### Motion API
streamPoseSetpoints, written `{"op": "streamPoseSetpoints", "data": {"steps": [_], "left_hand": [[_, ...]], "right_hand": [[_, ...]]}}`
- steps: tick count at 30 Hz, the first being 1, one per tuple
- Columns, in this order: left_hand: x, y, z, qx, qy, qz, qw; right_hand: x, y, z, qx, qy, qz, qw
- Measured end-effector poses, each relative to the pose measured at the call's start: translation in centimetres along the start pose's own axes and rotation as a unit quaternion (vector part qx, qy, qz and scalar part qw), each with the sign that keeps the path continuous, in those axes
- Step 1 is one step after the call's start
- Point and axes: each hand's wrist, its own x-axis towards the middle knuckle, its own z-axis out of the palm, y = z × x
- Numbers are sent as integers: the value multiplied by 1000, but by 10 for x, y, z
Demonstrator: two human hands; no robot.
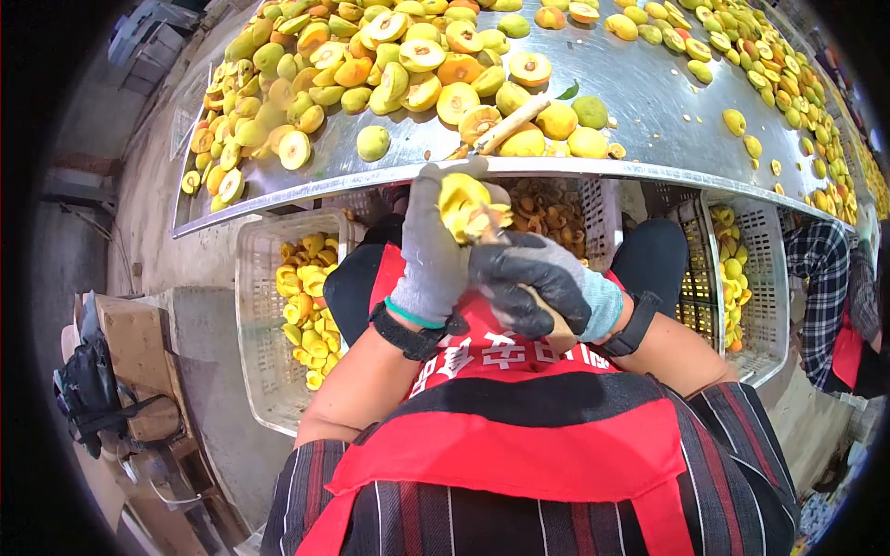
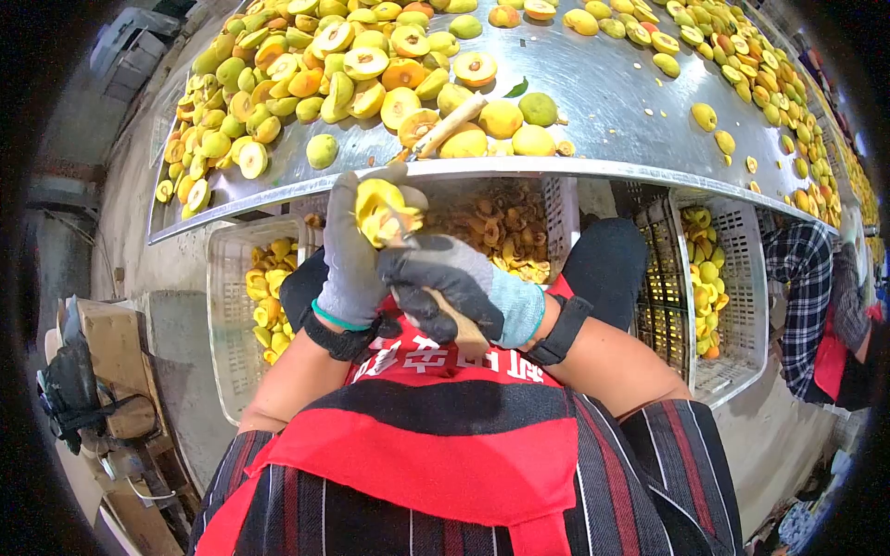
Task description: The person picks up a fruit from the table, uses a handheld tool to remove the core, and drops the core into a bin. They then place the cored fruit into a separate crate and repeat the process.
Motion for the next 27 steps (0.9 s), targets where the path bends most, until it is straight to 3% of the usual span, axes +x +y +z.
{"op": "streamPoseSetpoints", "data": {"steps": [2, 5, 8, 9, 12, 14, 15, 16, 17, 18, 19, 21, 23, 24, 25, 27], "left_hand": [[7, -5, 4, -16, 34, 38, 999], [11, -2, -3, -144, 1, -6, 990], [15, 2, -28, -128, -92, 5, 988], [7, 12, -24, -90, -4, -8, 996], [-8, 30, -61, -30, 31, 61, 997], [-24, 54, -101, 182, 102, 133, 969], [-33, 72, -122, 185, 101, 133, 968], [-43, 92, -144, 396, 146, 121, 898], [-50, 110, -163, 587, 186, 104, 781], [-53, 118, -168, 747, 217, 81, 624], [-47, 123, -169, 748, 218, 82, 621], [-21, 140, -162, 635, 217, 189, 717], [21, 136, -135, 631, 158, 218, 728], [41, 136, -110, 679, 138, 177, 699], [71, 126, -113, 742, 119, 180, 635], [127, 102, -124, 756, 65, 112, 641]], "right_hand": [[1, 2, 3, 111, 34, -59, 992], [0, 5, -13, 160, -13, -72, 984], [-4, 8, -33, 215, 17, -92, 972], [-4, 7, -39, 214, 3, -92, 973], [-9, 7, -49, 214, 12, -88, 973], [-13, 6, -51, 139, 56, -88, 985], [-15, 7, -51, 99, 90, -99, 986], [-17, 7, -51, 101, 88, -102, 986], [-19, 6, -52, 95, 89, -96, 987], [-19, 7, -52, 90, 88, -88, 988], [-19, 7, -51, 69, 110, -87, 988], [-16, 6, -47, 34, 123, -77, 989], [-14, 4, -42, -24, 143, -74, 987], [-13, 1, -38, -62, 156, -62, 984], [-13, 0, -33, -64, 158, -65, 983], [-15, -1, -30, -73, 153, -67, 983]]}}
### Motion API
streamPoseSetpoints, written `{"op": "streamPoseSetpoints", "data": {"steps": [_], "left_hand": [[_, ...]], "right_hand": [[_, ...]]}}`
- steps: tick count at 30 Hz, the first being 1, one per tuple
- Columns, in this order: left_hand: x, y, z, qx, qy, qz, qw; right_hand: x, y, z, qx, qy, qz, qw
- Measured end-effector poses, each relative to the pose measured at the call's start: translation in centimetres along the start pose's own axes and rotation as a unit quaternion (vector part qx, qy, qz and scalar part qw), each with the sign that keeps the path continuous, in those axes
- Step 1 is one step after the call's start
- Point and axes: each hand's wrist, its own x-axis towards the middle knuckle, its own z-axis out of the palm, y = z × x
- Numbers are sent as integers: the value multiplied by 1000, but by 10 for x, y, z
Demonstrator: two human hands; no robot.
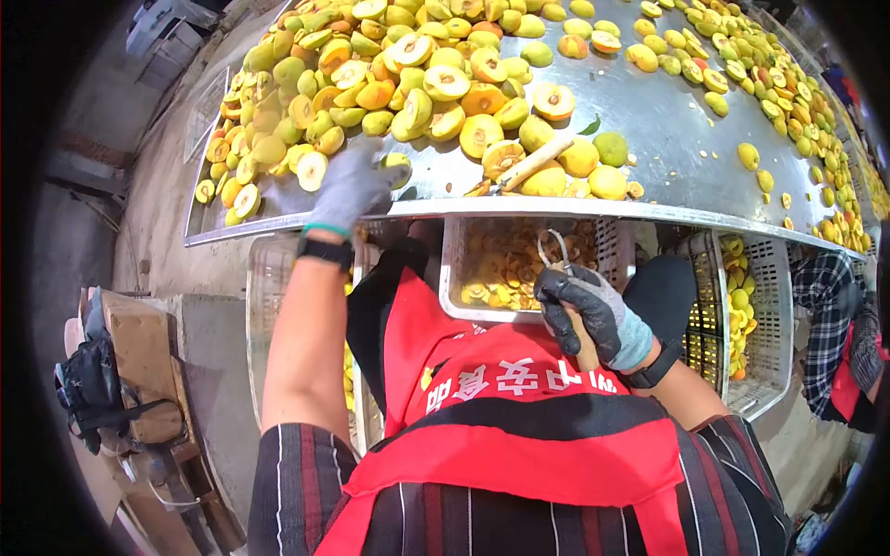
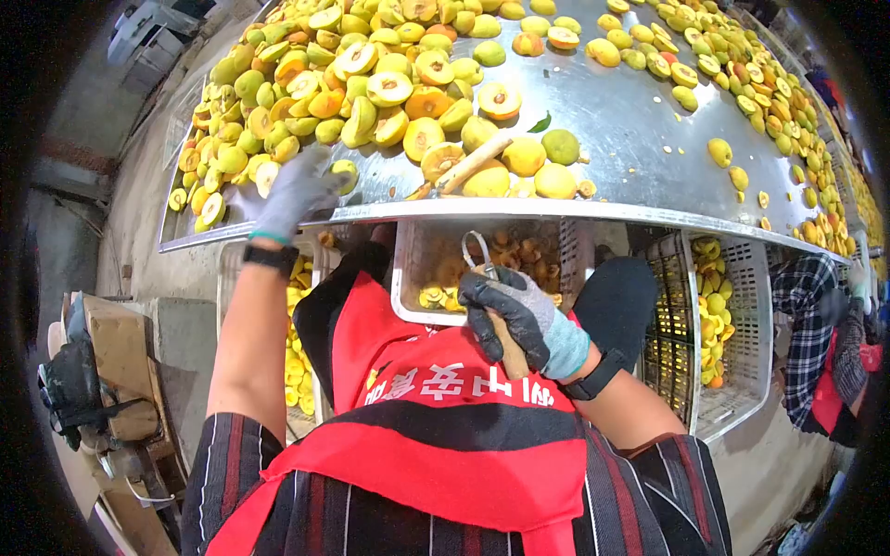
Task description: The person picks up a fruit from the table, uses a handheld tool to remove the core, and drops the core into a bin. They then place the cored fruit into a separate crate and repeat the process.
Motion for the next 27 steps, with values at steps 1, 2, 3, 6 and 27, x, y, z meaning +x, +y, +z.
{"op": "streamPoseSetpoints", "data": {"steps": [1, 2, 3, 6, 27], "left_hand": [[-2, 31, -4, 145, -46, 21, 988], [0, 36, 0, 152, -23, 43, 987], [1, 41, 4, 159, 1, 64, 985], [3, 42, 5, -250, -52, -17, 967], [-126, 111, 25, -651, -55, 103, 750]], "right_hand": [[-2, -2, 2, -5, 0, -1, 1000], [-4, -3, 3, -8, 5, 1, 1000], [-6, -4, 5, -11, 10, 2, 1000], [-6, -6, 4, -70, 17, -22, 997], [9, -30, 43, -357, 94, -177, 912]]}}
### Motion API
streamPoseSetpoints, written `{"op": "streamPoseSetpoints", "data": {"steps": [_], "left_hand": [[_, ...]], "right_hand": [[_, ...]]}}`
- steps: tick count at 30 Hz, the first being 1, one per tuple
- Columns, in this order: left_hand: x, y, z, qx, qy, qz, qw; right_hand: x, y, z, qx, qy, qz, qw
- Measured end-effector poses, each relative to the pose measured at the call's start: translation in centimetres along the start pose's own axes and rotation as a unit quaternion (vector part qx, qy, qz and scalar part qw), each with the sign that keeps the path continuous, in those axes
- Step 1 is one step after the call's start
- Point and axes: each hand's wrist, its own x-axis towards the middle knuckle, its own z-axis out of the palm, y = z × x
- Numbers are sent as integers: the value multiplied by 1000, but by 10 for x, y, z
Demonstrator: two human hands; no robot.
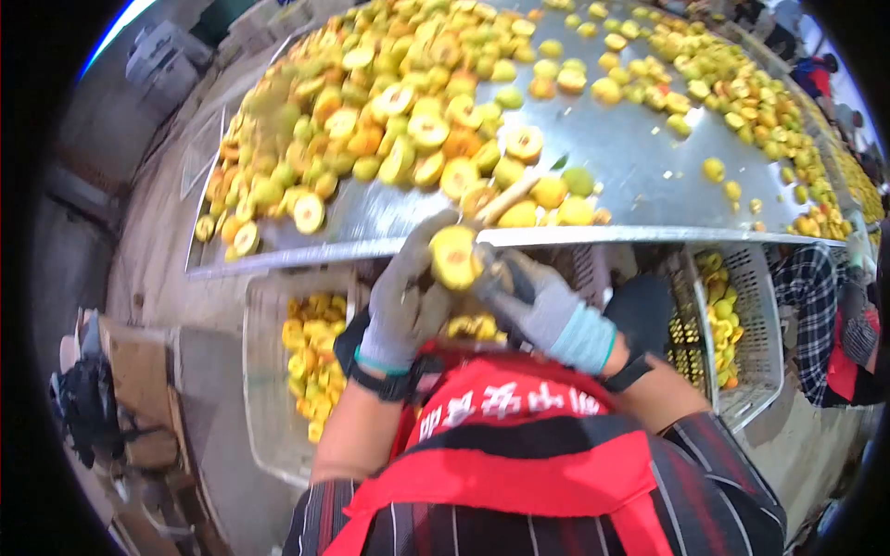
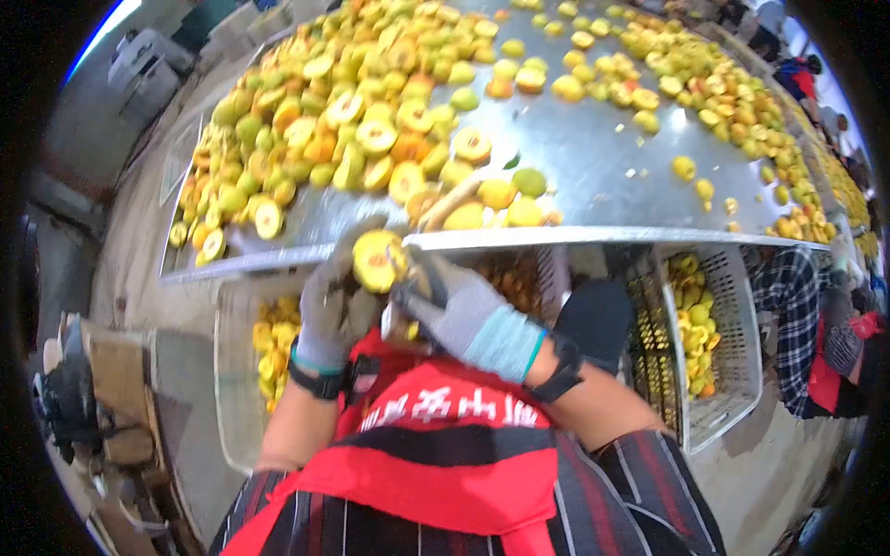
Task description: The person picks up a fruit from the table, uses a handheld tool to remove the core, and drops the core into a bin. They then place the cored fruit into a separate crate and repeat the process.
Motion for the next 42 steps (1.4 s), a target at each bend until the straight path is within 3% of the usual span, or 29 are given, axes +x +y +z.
{"op": "streamPoseSetpoints", "data": {"steps": [1, 2, 3, 4, 5, 6, 8, 10, 11, 14, 15, 16, 18, 19, 20, 21, 22, 23, 24, 25, 26, 27, 28, 31, 33, 36, 37, 39, 42], "left_hand": [[-2, -11, -15, 119, -9, 43, 992], [-1, -14, -11, -11, 44, -4, 999], [-1, 9, 5, -353, 62, -126, 925], [3, 8, 1, -394, -15, -115, 912], [2, 9, 0, -340, 53, -113, 932], [0, 7, -4, -361, 129, -139, 913], [0, 7, -7, -393, 90, -140, 904], [-5, 13, 3, -371, 125, -136, 910], [-7, 19, 12, -345, 162, -138, 914], [-12, 16, 11, -300, 73, -124, 943], [-12, 13, 5, -268, 11, -104, 958], [-13, 9, 1, -198, 6, -85, 976], [-18, 23, 19, -189, 85, -118, 971], [-18, 21, 17, -204, 87, -128, 967], [-17, 11, 7, -209, 101, -134, 963], [-13, -10, -13, -150, 64, -114, 980], [-19, -17, -35, -85, 29, -103, 991], [-14, -9, -21, -220, 63, -155, 961], [-10, 0, -11, -255, 3, -150, 955], [-10, 10, -1, -246, 17, -174, 953], [-10, 15, 1, -277, 27, -181, 943], [-13, 14, 4, -122, 68, -149, 979], [-11, 9, 1, -121, 40, -109, 986], [-14, 17, 10, -138, 53, -143, 979], [-11, 19, 12, -249, 36, -188, 949], [-7, 6, -2, -352, 61, -150, 922], [-10, 10, 0, -316, 72, -151, 934], [-6, 16, 0, -280, 75, -169, 942], [4, 10, 3, -313, 31, -151, 937]], "right_hand": [[3, 16, 0, -67, 35, -76, 994], [4, 20, -3, -100, 55, -129, 985], [2, 16, -5, -55, 48, -99, 992], [3, 17, -5, -24, 37, -52, 998], [3, 14, -5, 54, -11, 71, 996], [2, 16, -3, 22, 30, -29, 999], [7, 24, 1, 34, 43, -88, 995], [5, 19, -4, -26, 6, -30, 999], [3, 13, -5, 15, -8, -7, 1000], [0, 4, -10, 48, -62, 44, 996], [5, 16, -4, -23, 34, -122, 992], [7, 28, -10, -22, 44, -118, 992], [16, 33, -9, -166, 59, -184, 967], [11, -2, -26, -180, -10, -108, 978], [25, -14, -33, -340, -62, -135, 928], [32, -25, -48, -322, -106, -114, 934], [43, -41, -55, -453, -129, -267, 840], [55, -69, -68, -441, -144, -176, 868], [82, -83, -82, -543, -186, -342, 744], [103, -109, -97, -548, -238, -444, 667], [120, -139, -95, -644, -241, -390, 613], [141, -161, -98, -612, -259, -326, 672], [148, -183, -95, -616, -242, -279, 697], [140, -212, -59, -647, -191, -196, 712], [130, -217, -52, -662, -162, -158, 715], [106, -217, -64, -665, -126, -80, 731], [93, -209, -80, -646, -118, -53, 752], [42, -192, -153, -460, -148, -68, 873], [43, -198, -168, -557, -108, -90, 818]]}}
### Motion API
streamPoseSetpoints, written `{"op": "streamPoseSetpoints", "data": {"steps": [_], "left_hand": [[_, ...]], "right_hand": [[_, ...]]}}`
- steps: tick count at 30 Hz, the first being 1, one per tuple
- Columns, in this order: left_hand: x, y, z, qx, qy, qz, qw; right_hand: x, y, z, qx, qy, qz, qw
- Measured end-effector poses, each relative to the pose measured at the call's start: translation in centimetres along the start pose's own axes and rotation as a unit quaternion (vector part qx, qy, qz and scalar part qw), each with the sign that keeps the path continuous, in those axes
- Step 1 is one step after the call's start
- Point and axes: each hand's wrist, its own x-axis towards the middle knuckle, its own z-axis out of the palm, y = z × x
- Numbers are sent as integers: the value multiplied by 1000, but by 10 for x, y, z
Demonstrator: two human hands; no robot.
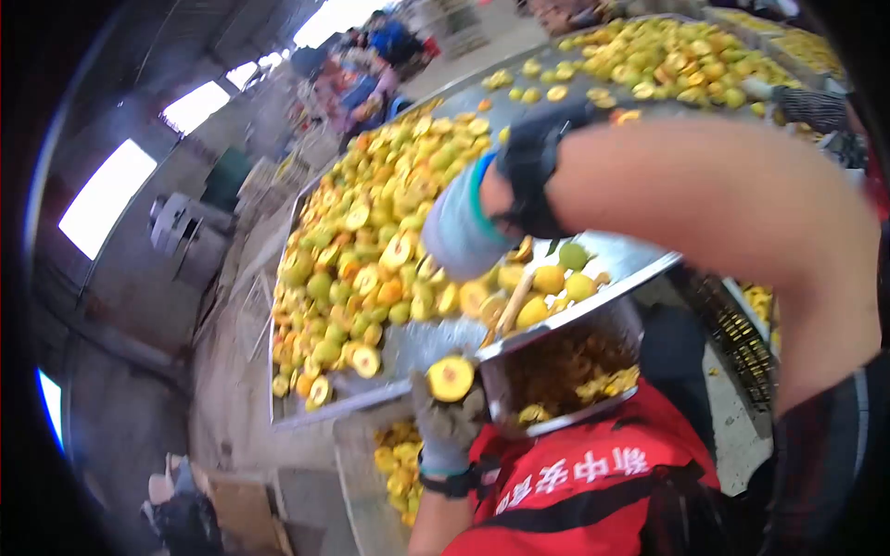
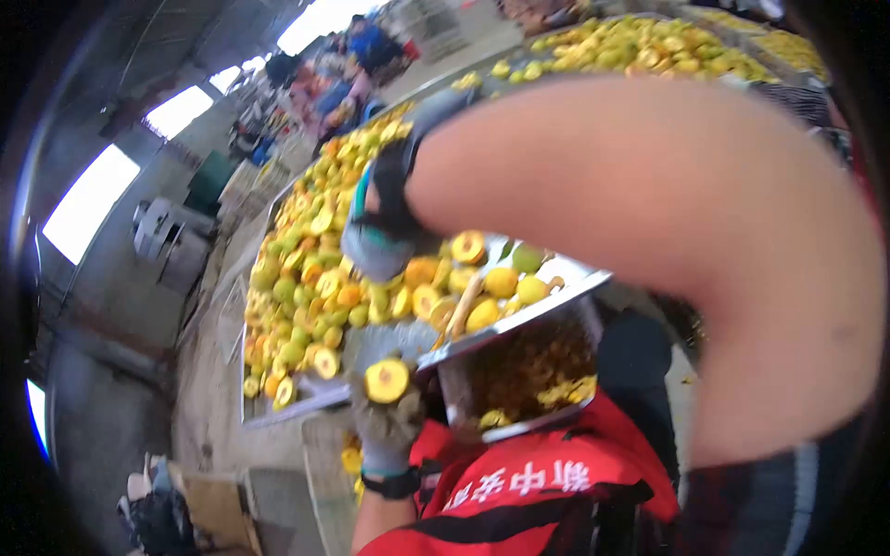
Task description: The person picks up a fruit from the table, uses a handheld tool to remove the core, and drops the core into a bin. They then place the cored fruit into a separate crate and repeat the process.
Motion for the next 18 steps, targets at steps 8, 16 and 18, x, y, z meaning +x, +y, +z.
{"op": "streamPoseSetpoints", "data": {"steps": [8, 16, 18], "left_hand": [[-1, 6, 26, 23, 48, 41, 998], [-4, -7, 21, 88, 44, 36, 995], [-9, -10, 25, 130, 39, 48, 990]], "right_hand": [[63, -57, 30, 53, 30, 142, 988], [-1, -64, 191, 341, 65, 27, 937], [1, -64, 235, 505, 121, 7, 855]]}}
